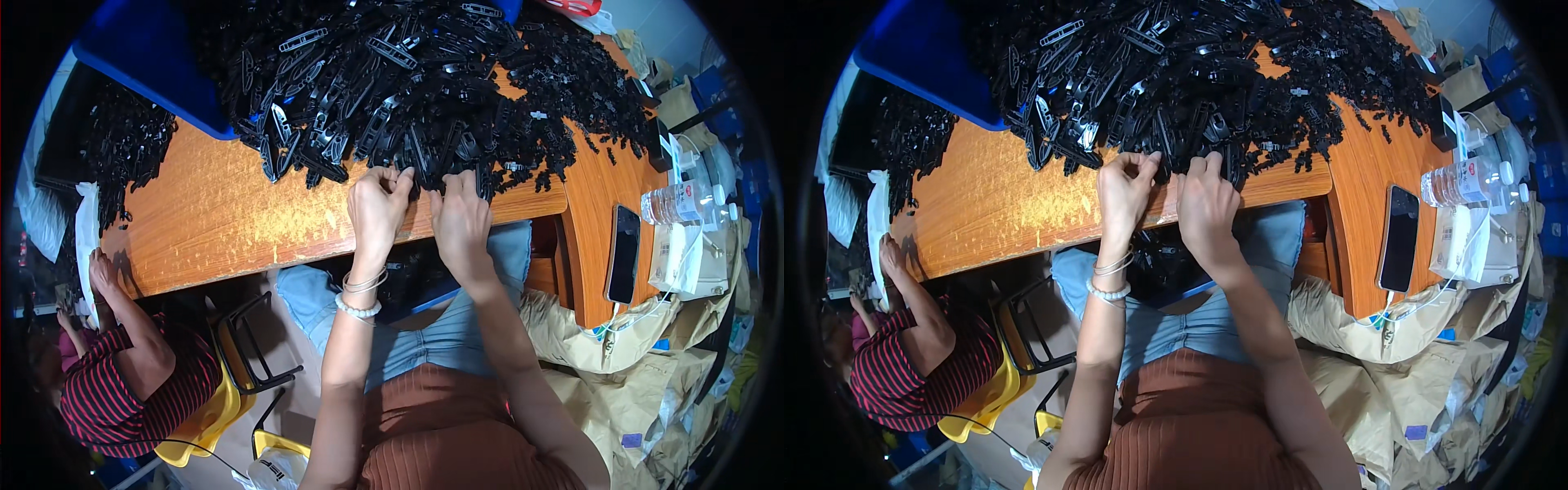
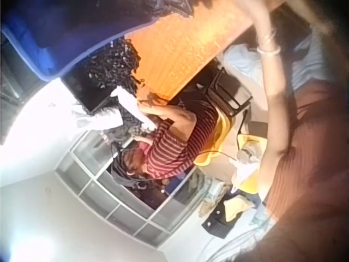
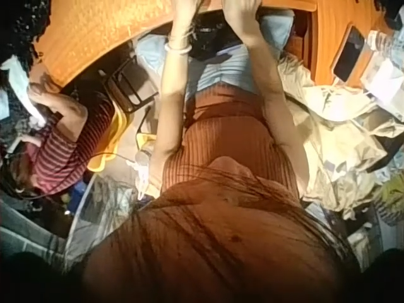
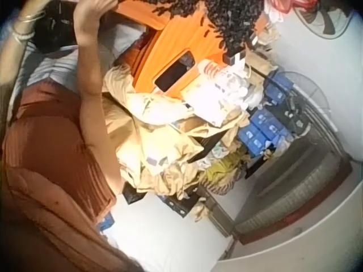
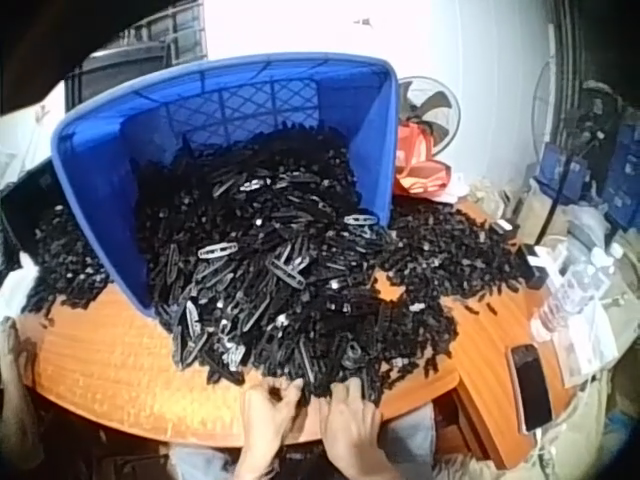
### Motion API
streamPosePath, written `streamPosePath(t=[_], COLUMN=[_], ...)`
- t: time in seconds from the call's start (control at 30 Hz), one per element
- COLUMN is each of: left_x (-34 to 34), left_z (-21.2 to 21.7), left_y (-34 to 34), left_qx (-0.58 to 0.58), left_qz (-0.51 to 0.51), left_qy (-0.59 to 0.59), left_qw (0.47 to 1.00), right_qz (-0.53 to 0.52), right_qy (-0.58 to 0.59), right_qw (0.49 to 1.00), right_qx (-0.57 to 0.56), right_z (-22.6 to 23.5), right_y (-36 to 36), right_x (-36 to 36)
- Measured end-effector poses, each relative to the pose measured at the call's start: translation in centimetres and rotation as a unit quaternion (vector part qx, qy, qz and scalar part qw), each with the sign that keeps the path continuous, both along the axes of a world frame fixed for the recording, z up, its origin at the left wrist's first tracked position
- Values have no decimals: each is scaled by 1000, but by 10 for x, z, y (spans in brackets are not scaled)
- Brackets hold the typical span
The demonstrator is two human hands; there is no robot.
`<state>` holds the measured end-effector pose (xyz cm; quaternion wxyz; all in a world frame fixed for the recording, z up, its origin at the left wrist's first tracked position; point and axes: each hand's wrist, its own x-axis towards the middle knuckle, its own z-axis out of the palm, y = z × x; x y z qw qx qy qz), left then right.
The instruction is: Assembling small black plastic components by snapping pieces together at a workbench.
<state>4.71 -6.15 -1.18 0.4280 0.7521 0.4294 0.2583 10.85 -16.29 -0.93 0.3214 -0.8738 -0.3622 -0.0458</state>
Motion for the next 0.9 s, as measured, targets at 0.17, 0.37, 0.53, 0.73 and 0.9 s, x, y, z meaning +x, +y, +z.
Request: streamPosePath(t=[0.17, 0.37, 0.53, 0.73, 0.9], left_x=[-30, -51, -61, -81, -91], left_z=[2, -1, -3, 21, 27], left_y=[-8, -19, -28, -44, -42], left_qx=[-7, -37, -66, -101, -251], left_qz=[-9, 20, 24, -39, -91], left_qy=[-15, -39, -156, -219, -272], left_qw=[1000, 998, 985, 970, 925], right_qz=[5, -7, 15, 111, 108], right_qy=[-14, -5, 150, 496, 527], right_qw=[998, 996, 965, 785, 780], right_qx=[66, 86, 215, 354, 320], right_z=[-10, -20, -20, 19, 31], right_y=[-16, -24, -33, -48, -55], right_x=[-7, -8, -13, -23, -28])
